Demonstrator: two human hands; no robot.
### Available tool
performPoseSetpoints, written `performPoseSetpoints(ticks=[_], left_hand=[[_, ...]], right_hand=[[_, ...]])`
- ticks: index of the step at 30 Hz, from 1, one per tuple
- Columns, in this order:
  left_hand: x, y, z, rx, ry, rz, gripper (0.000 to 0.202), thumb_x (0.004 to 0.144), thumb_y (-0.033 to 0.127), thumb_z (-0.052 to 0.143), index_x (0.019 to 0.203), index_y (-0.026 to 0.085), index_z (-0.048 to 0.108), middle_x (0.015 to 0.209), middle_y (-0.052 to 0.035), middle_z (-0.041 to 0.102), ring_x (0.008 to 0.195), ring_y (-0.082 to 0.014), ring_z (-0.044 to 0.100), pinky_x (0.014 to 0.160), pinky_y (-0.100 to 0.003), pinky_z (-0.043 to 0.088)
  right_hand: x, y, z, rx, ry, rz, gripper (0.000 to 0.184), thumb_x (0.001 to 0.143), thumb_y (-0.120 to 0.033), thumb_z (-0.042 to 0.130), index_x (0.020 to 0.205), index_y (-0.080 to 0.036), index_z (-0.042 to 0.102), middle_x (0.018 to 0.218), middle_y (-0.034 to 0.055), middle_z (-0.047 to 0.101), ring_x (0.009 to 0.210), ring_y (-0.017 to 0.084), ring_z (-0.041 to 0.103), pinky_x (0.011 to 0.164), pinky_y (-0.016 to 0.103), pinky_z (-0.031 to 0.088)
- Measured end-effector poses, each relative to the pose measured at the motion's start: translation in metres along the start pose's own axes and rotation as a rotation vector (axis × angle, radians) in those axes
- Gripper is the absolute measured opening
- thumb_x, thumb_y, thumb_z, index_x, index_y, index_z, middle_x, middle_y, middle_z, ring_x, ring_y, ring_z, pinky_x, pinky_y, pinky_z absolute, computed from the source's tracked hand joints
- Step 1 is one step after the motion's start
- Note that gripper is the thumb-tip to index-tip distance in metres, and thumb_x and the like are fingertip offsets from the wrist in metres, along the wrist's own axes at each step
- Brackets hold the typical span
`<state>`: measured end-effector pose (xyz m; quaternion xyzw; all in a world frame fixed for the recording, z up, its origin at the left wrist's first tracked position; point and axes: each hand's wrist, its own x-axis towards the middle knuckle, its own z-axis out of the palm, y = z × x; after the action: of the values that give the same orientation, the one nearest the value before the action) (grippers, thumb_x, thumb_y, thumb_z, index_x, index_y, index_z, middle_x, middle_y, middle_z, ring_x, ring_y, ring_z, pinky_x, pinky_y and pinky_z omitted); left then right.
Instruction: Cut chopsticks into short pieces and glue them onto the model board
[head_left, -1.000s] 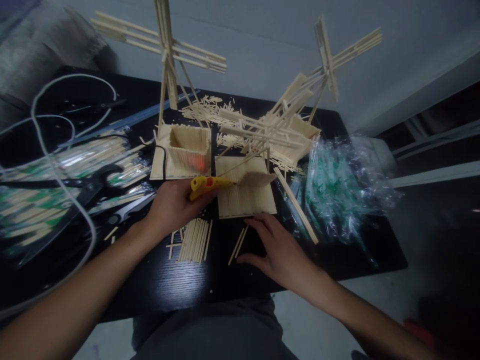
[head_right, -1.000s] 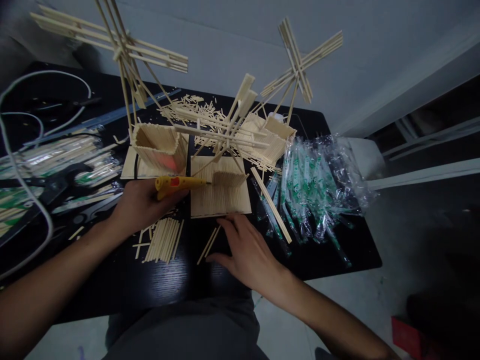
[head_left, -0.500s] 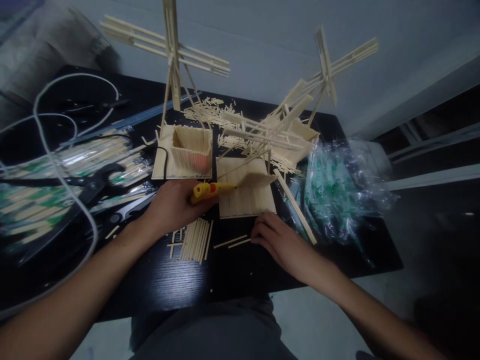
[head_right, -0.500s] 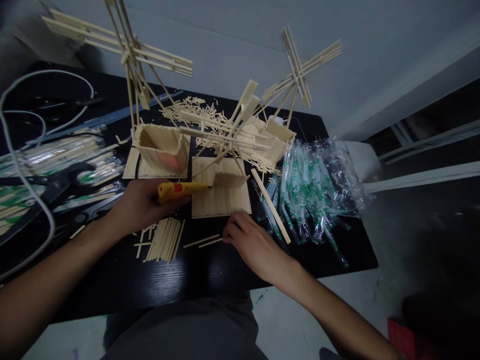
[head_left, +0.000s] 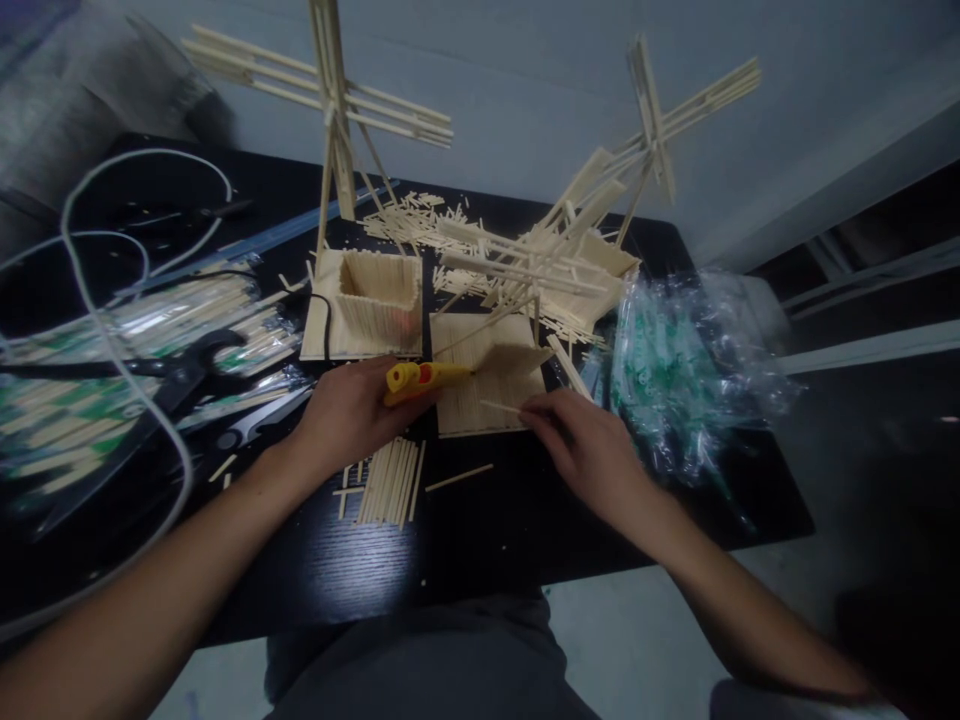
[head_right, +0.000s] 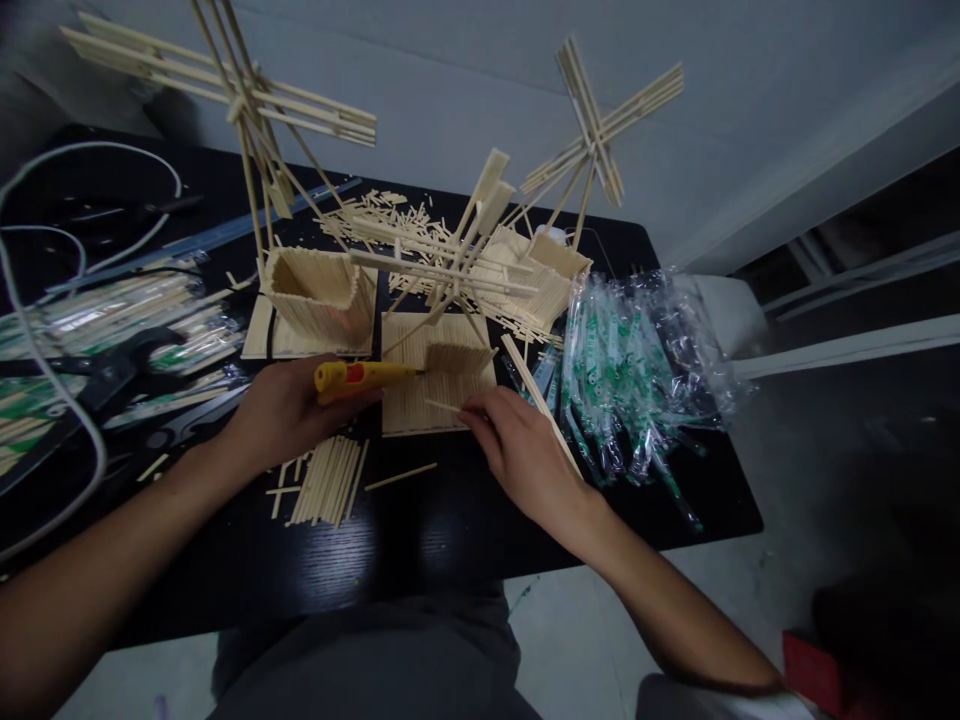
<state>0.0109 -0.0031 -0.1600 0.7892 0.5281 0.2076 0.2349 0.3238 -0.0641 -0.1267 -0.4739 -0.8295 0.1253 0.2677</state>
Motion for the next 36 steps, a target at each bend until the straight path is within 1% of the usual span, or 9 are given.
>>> performPoseSetpoints(ticks=[5,9,13,16,19,25,28,31,36], left_hand=[[-0.001,0.002,0.000,-0.020,-0.008,-0.006,0.035,0.102,0.057,0.071,0.099,0.023,0.080,0.088,-0.0049,0.077,0.074,-0.0210,0.068,0.068,-0.032,0.040],[-0.001,0.005,-0.003,-0.010,-0.020,-0.040,0.039,0.104,0.057,0.068,0.107,0.020,0.082,0.090,-0.0061,0.077,0.076,-0.0222,0.069,0.070,-0.033,0.042],[0.000,0.005,-0.005,-0.015,-0.027,-0.035,0.042,0.102,0.061,0.067,0.102,0.021,0.082,0.087,-0.0054,0.077,0.074,-0.0220,0.068,0.069,-0.033,0.042],[0.000,0.004,-0.005,-0.019,-0.017,-0.048,0.041,0.101,0.060,0.068,0.099,0.022,0.082,0.084,-0.0046,0.076,0.072,-0.0209,0.068,0.068,-0.032,0.041],[0.000,0.004,-0.004,-0.016,0.001,-0.047,0.042,0.099,0.061,0.070,0.097,0.021,0.082,0.083,-0.0049,0.076,0.071,-0.0208,0.067,0.066,-0.032,0.040],[0.000,0.006,-0.004,-0.027,0.000,-0.050,0.042,0.099,0.061,0.070,0.099,0.021,0.083,0.084,-0.0054,0.077,0.071,-0.0204,0.068,0.066,-0.031,0.041],[0.000,0.006,-0.005,-0.042,0.005,-0.048,0.042,0.098,0.061,0.070,0.100,0.021,0.084,0.086,-0.0055,0.079,0.072,-0.0208,0.069,0.066,-0.031,0.041],[0.000,0.006,-0.004,-0.044,0.008,-0.051,0.044,0.098,0.062,0.069,0.098,0.021,0.083,0.088,-0.0064,0.080,0.074,-0.0217,0.070,0.067,-0.032,0.041],[0.000,0.005,-0.002,-0.030,0.006,-0.056,0.044,0.099,0.063,0.069,0.100,0.022,0.084,0.088,-0.0064,0.080,0.073,-0.0221,0.070,0.066,-0.032,0.042]], right_hand=[[0.010,0.001,0.013,-0.078,0.179,-0.037,0.006,0.113,-0.016,0.072,0.112,-0.022,0.074,0.099,0.0047,0.079,0.087,0.021,0.079,0.079,0.031,0.065],[0.021,-0.002,0.020,-0.111,0.240,-0.081,0.009,0.114,-0.018,0.070,0.110,-0.022,0.077,0.098,0.0051,0.080,0.089,0.021,0.080,0.082,0.031,0.066],[0.029,-0.002,0.028,-0.119,0.268,-0.118,0.011,0.114,-0.018,0.070,0.109,-0.021,0.079,0.097,0.0050,0.080,0.090,0.020,0.080,0.083,0.029,0.066],[0.033,0.001,0.031,-0.120,0.259,-0.143,0.013,0.115,-0.017,0.068,0.110,-0.020,0.079,0.099,0.0057,0.081,0.092,0.020,0.081,0.086,0.030,0.066],[0.034,0.004,0.032,-0.125,0.242,-0.155,0.014,0.115,-0.017,0.068,0.110,-0.018,0.080,0.099,0.0068,0.080,0.091,0.021,0.080,0.085,0.031,0.067],[0.036,0.005,0.027,-0.166,0.175,-0.139,0.015,0.114,-0.014,0.067,0.110,-0.018,0.082,0.100,0.0087,0.080,0.092,0.024,0.079,0.083,0.035,0.066],[0.036,0.005,0.026,-0.165,0.142,-0.115,0.016,0.113,-0.014,0.067,0.112,-0.019,0.082,0.102,0.0085,0.079,0.092,0.024,0.078,0.083,0.036,0.065],[0.036,0.006,0.025,-0.158,0.112,-0.085,0.020,0.112,-0.010,0.065,0.112,-0.021,0.082,0.104,0.0085,0.079,0.095,0.025,0.078,0.085,0.037,0.065],[0.035,0.007,0.023,-0.170,0.062,-0.074,0.023,0.109,-0.006,0.064,0.112,-0.021,0.081,0.107,0.0093,0.078,0.098,0.026,0.078,0.087,0.038,0.064]])
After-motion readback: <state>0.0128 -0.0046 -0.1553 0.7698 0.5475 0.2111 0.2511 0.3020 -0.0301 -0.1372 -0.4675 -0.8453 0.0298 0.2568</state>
